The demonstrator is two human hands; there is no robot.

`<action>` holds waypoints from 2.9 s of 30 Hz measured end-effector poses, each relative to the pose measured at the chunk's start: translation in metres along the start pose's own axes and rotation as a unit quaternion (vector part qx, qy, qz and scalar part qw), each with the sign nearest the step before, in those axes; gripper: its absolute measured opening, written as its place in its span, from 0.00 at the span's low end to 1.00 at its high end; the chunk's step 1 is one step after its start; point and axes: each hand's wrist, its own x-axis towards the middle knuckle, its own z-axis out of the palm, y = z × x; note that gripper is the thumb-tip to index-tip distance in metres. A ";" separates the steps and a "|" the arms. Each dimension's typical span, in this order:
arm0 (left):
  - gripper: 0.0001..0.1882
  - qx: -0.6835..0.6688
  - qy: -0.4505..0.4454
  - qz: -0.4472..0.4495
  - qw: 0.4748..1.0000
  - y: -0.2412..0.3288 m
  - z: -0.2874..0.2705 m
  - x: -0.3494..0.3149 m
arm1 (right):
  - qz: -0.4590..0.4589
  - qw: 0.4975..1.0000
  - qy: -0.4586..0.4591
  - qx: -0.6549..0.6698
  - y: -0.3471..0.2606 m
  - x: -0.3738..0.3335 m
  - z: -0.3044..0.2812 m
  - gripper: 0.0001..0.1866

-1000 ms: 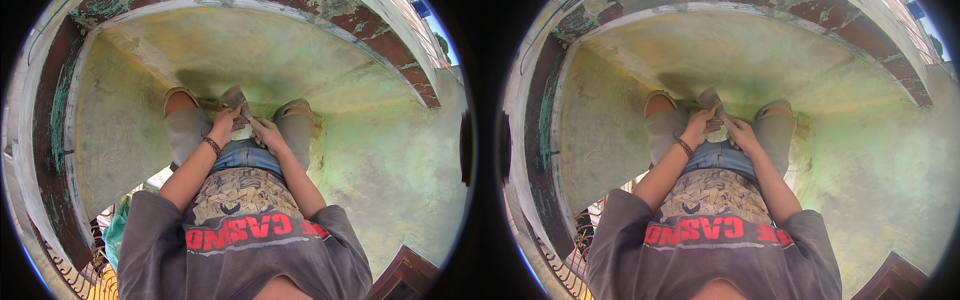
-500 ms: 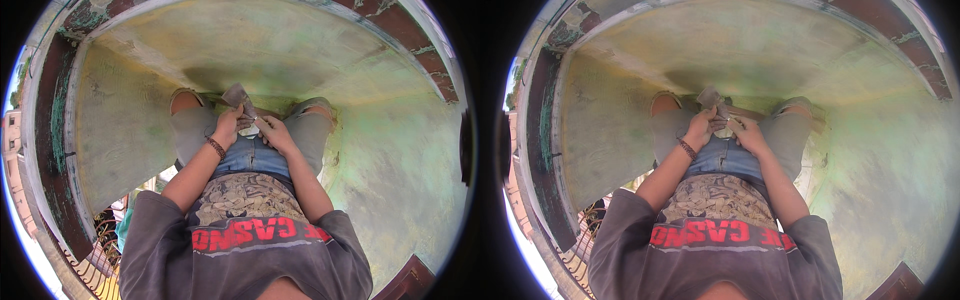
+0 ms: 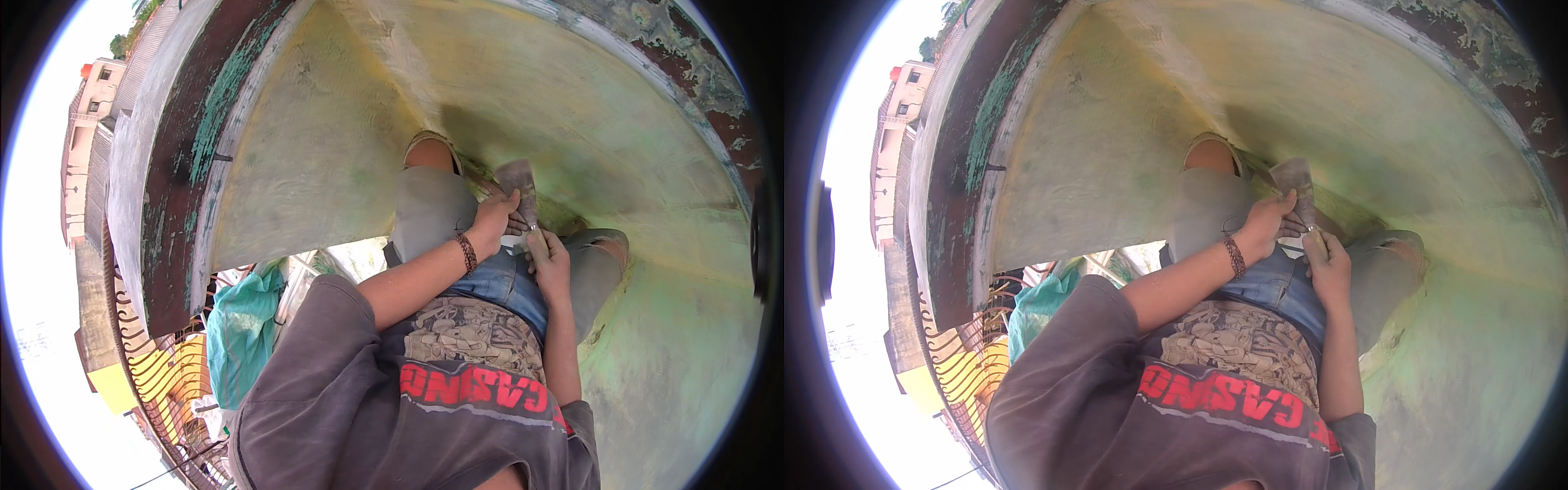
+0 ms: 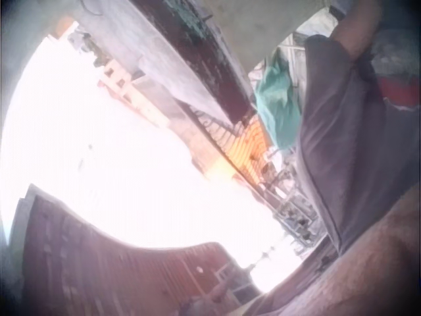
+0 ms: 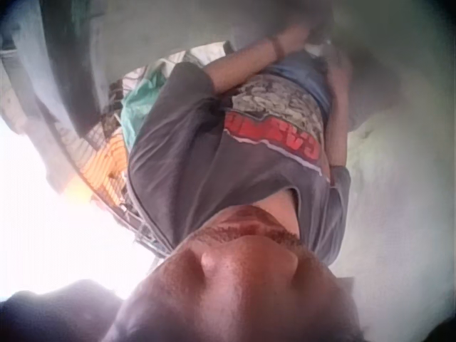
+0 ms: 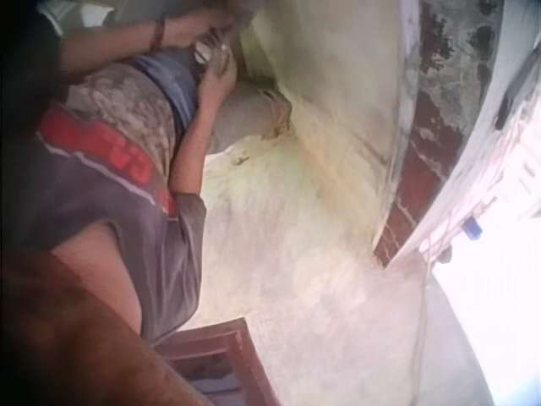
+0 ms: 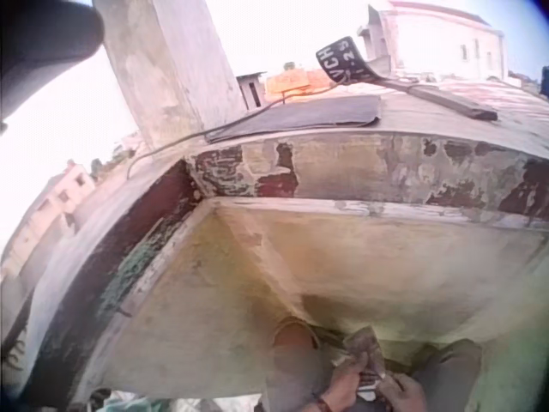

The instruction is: The person uses a metal scraper to remove old paint and debris from a concrete ledge on a rooftop. They repeatedly scrape along the edge and flat surfaces, occasionally wiping the tool on a dark pad placed on the ledge.

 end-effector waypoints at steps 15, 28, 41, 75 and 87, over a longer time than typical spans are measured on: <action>0.20 -0.062 0.025 -0.006 0.998 0.001 0.011 -0.013 | 0.006 1.000 -0.002 0.000 -0.020 -0.019 0.002 0.20; 0.37 -0.081 0.161 0.553 0.814 0.229 -0.004 -0.001 | 0.022 0.996 0.038 0.073 -0.028 -0.030 0.000 0.19; 0.33 -0.278 0.044 0.597 0.751 0.282 0.104 -0.008 | 0.035 0.996 0.042 0.072 -0.013 -0.023 0.000 0.20; 0.12 0.305 0.117 0.862 0.389 0.307 0.145 -0.088 | 0.105 0.825 0.109 0.544 -0.035 -0.035 -0.040 0.13; 0.17 0.400 0.183 0.887 0.139 0.310 0.152 -0.036 | 0.008 0.969 0.164 0.182 -0.001 -0.024 -0.057 0.24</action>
